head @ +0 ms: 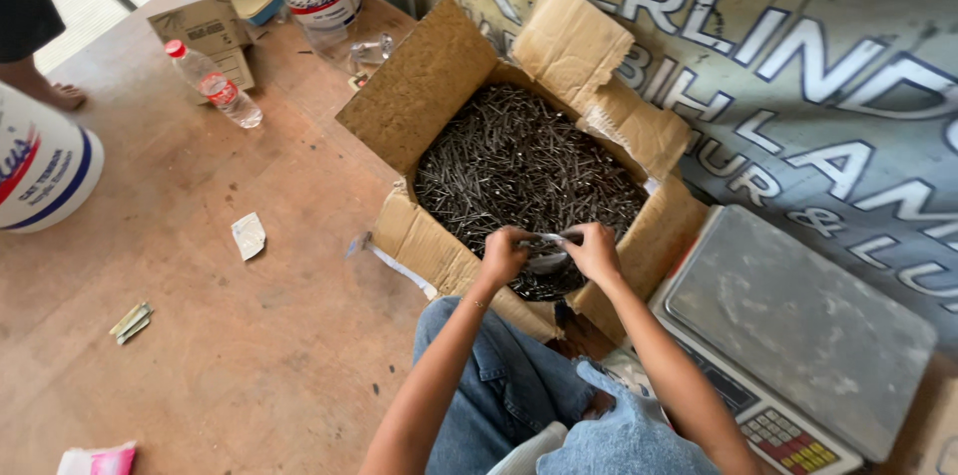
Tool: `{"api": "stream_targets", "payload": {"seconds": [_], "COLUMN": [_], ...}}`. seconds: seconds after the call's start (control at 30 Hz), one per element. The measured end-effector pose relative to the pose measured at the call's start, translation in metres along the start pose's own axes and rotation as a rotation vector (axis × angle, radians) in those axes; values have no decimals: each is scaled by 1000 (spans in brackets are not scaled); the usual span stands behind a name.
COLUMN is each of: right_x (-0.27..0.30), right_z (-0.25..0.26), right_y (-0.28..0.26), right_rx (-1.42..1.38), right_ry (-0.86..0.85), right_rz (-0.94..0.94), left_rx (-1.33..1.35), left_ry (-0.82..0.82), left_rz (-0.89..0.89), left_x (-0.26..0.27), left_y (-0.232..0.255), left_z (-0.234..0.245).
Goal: The person scoops nails from a large cardboard box into a small plastic bag. They then place the bag on a digital scale to weigh the contents, adjusting the amount of nails by adding or removing them. Finally, the person uses a pink handheld sealer to close the bag.
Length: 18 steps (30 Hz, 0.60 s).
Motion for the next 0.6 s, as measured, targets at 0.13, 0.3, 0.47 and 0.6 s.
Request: {"api": "stream_targets", "payload": {"seconds": [0.13, 0.3, 0.47, 0.6], "right_x": [10, 38, 58, 84], "right_z": [35, 112, 191, 233], "right_y": [-11, -44, -29, -10], "right_rx": [22, 243, 372, 602], "right_ry": [58, 160, 190, 117], "right_rz": [30, 203, 223, 227], "left_rx": [-1, -136, -176, -263], "left_ry": [-8, -111, -233, -326], "left_rz": [-114, -245, -241, -171], "left_x": [-7, -3, 10, 28], "left_y": [71, 166, 234, 273], "left_z": [27, 35, -1, -58]}}
Point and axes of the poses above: each hand's wrist, its own x-axis away from the middle knuckle, its own z-axis out of the back of the hand, y = z × x, the point moved 4 cm from there along -x, towards the middle knuckle, and after that the axes turned 9 degrees about y, right-handed, at the moved point
